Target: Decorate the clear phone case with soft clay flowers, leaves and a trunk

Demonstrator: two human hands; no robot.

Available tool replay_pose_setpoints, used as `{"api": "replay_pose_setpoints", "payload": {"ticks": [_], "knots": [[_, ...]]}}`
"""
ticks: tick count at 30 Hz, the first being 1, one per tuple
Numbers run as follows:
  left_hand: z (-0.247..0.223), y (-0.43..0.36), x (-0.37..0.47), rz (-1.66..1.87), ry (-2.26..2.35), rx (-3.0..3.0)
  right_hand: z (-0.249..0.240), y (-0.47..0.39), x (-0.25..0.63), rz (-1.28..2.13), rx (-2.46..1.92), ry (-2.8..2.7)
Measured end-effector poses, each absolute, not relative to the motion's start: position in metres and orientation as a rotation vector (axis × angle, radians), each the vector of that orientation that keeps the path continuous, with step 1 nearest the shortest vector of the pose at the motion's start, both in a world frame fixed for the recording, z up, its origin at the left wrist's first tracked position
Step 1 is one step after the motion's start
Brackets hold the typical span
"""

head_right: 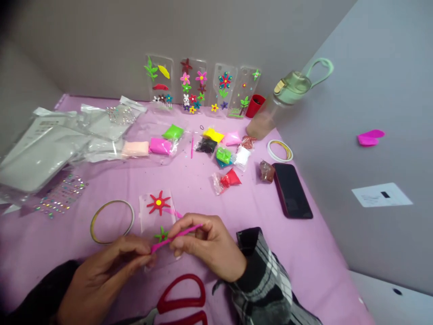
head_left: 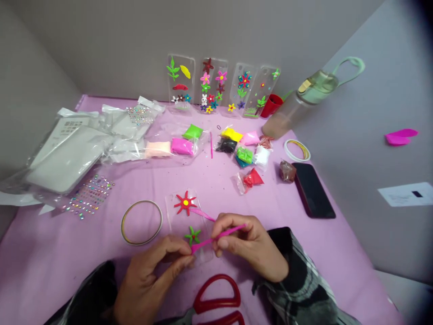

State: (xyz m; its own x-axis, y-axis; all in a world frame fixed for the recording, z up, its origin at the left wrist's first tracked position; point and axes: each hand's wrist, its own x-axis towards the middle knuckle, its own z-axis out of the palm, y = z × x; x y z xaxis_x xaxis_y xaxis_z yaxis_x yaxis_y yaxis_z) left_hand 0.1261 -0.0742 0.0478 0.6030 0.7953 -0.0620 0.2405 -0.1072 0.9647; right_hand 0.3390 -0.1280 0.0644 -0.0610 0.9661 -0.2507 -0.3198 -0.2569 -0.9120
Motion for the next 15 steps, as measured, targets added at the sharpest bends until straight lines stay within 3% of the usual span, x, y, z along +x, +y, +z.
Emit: {"api": "replay_pose_setpoints", "payload": {"ticks": [5, 15], "knots": [[0.039, -0.073, 0.123, 0.552, 0.863, 1.886, 0.056, -0.125, 0.339, 1.303, -1.285, -0.882], [0.022, -0.069, 0.115, 0.497, 0.805, 2.263, 0.045, -0.124, 0.335, 1.241, -1.457, -1.102]]}}
